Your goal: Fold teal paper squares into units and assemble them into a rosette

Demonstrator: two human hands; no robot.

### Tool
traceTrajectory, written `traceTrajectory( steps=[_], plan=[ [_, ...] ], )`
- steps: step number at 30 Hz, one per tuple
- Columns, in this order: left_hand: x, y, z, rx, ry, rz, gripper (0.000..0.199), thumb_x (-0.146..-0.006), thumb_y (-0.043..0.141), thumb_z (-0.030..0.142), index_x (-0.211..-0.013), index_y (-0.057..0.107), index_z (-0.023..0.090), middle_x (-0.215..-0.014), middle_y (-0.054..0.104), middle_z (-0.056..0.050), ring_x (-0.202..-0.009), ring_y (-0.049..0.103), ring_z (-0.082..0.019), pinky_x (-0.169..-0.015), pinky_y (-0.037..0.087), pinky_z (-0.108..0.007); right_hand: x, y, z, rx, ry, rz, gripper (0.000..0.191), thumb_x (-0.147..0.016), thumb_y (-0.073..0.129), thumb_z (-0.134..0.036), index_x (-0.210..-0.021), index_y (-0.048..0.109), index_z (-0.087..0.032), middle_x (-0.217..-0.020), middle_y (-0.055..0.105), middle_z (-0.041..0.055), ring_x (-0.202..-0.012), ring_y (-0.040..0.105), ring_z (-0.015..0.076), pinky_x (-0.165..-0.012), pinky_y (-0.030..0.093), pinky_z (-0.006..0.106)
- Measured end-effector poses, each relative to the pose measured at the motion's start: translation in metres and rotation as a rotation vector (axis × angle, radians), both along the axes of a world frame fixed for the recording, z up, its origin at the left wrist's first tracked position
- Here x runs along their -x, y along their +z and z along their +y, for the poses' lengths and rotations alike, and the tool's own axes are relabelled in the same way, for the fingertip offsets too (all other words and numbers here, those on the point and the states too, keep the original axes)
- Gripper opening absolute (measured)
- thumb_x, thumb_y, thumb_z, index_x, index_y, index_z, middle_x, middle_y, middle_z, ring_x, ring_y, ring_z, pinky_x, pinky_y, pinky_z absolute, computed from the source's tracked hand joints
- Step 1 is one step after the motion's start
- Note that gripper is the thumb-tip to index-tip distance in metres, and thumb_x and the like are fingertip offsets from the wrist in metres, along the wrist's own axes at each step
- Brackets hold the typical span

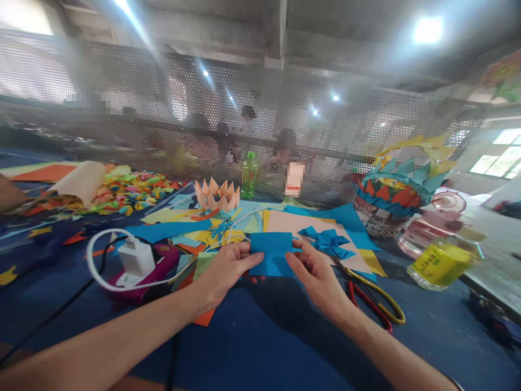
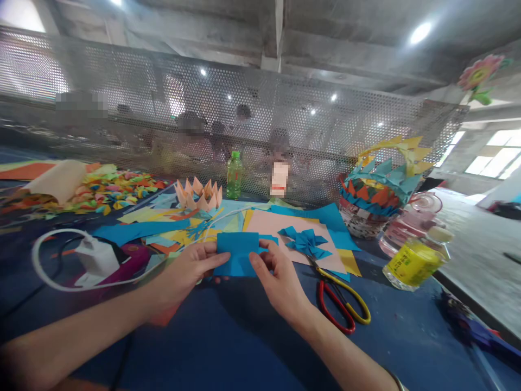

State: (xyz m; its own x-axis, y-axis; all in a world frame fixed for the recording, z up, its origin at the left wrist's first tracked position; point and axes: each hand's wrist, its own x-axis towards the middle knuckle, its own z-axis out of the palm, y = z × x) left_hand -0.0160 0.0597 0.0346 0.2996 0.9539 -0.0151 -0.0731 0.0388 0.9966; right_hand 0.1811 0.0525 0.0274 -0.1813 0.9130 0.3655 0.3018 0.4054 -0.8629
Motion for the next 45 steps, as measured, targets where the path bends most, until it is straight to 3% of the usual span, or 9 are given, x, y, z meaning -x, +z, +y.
traceTrajectory(
  steps=[3, 6, 10, 13, 19, 24, 35, 39, 45],
  plan=[
    [0.002, -0.001, 0.002, 0.051, 0.015, -0.036, 0.03, -0.073, 0.077, 0.042, -0.076, 0.066, 0.015, -0.064, 0.066, 0.001, -0.056, 0.063, -0.012, -0.051, 0.045, -0.019, -0.002, -0.004, 0.001, -0.162, -0.04, -0.02, 0.034, -0.095, 0.042, -0.024, -0.129, 0.043, -0.022, -0.089, 0.061, 0.0037, -0.073, 0.058, 0.0166, -0.065, 0.048, 0.028],
    [0.002, -0.003, 0.004, 0.083, 0.012, -0.064, 0.029, -0.071, 0.079, 0.041, -0.074, 0.065, 0.015, -0.065, 0.066, 0.002, -0.056, 0.063, -0.011, -0.052, 0.045, -0.018, -0.003, -0.005, -0.001, -0.319, -0.025, -0.112, 0.036, -0.086, 0.049, -0.011, -0.119, 0.054, -0.025, -0.11, 0.062, 0.0081, -0.097, 0.061, 0.021, -0.08, 0.05, 0.033],
    [0.003, -0.004, 0.004, 0.1, -0.038, -0.069, 0.03, -0.071, 0.08, 0.04, -0.082, 0.07, 0.014, -0.069, 0.069, -0.001, -0.057, 0.063, -0.011, -0.053, 0.045, -0.019, -0.002, 0.001, -0.004, -0.348, -0.04, -0.212, 0.022, -0.077, 0.07, -0.019, -0.098, 0.07, -0.025, -0.118, 0.063, 0.0093, -0.111, 0.057, 0.0283, -0.087, 0.048, 0.038],
    [0.002, -0.004, 0.002, 0.101, -0.074, -0.057, 0.032, -0.07, 0.081, 0.041, -0.08, 0.071, 0.012, -0.071, 0.07, -0.004, -0.058, 0.063, -0.013, -0.053, 0.046, -0.02, -0.002, 0.003, -0.003, -0.309, -0.079, -0.137, 0.007, -0.078, 0.072, -0.03, -0.079, 0.073, -0.023, -0.101, 0.069, 0.0081, -0.105, 0.06, 0.028, -0.091, 0.046, 0.04],
    [-0.002, 0.001, -0.004, -0.017, -0.086, -0.096, 0.045, -0.083, 0.064, 0.059, -0.095, 0.072, 0.016, -0.092, 0.071, -0.007, -0.084, 0.065, -0.019, -0.066, 0.053, -0.026, -0.003, -0.002, 0.003, -0.181, -0.168, -0.024, 0.02, -0.085, 0.065, -0.038, -0.084, 0.069, -0.019, -0.076, 0.067, 0.0027, -0.064, 0.057, 0.0165, -0.061, 0.047, 0.028],
    [-0.003, 0.001, -0.004, -0.065, -0.086, -0.025, 0.044, -0.071, 0.081, 0.045, -0.105, 0.071, 0.017, -0.086, 0.071, -0.003, -0.064, 0.06, -0.013, -0.062, 0.05, -0.024, 0.0, -0.001, -0.001, -0.121, -0.18, 0.0, 0.023, -0.081, 0.069, -0.039, -0.073, 0.064, -0.018, -0.067, 0.06, -0.0008, -0.061, 0.051, 0.0136, -0.059, 0.043, 0.025],
    [-0.005, 0.006, -0.003, -0.073, -0.004, 0.027, 0.033, -0.067, 0.078, 0.045, -0.078, 0.07, 0.014, -0.067, 0.067, -0.001, -0.051, 0.056, -0.011, -0.049, 0.044, -0.021, 0.001, -0.003, 0.0, 0.093, 0.015, 0.119, 0.053, -0.079, 0.068, -0.048, -0.122, 0.057, -0.019, -0.086, 0.061, 0.0025, -0.073, 0.057, 0.0172, -0.069, 0.049, 0.03],
    [-0.004, 0.005, -0.003, -0.07, 0.011, 0.035, 0.036, -0.068, 0.077, 0.048, -0.078, 0.069, 0.014, -0.066, 0.068, -0.002, -0.058, 0.061, -0.014, -0.049, 0.044, -0.021, 0.001, -0.005, 0.003, 0.096, 0.136, 0.118, 0.041, -0.082, 0.066, -0.047, -0.112, 0.063, -0.019, -0.095, 0.068, 0.0061, -0.08, 0.062, 0.0204, -0.073, 0.05, 0.032],
    [-0.003, 0.005, -0.002, -0.108, 0.013, 0.078, 0.033, -0.072, 0.073, 0.044, -0.084, 0.068, 0.014, -0.061, 0.068, -0.001, -0.048, 0.055, -0.011, -0.049, 0.042, -0.022, 0.002, -0.003, 0.002, 0.04, 0.09, 0.077, 0.032, -0.085, 0.062, -0.048, -0.077, 0.065, -0.017, -0.068, 0.059, 0.0002, -0.063, 0.05, 0.0142, -0.057, 0.039, 0.025]
  ],
)
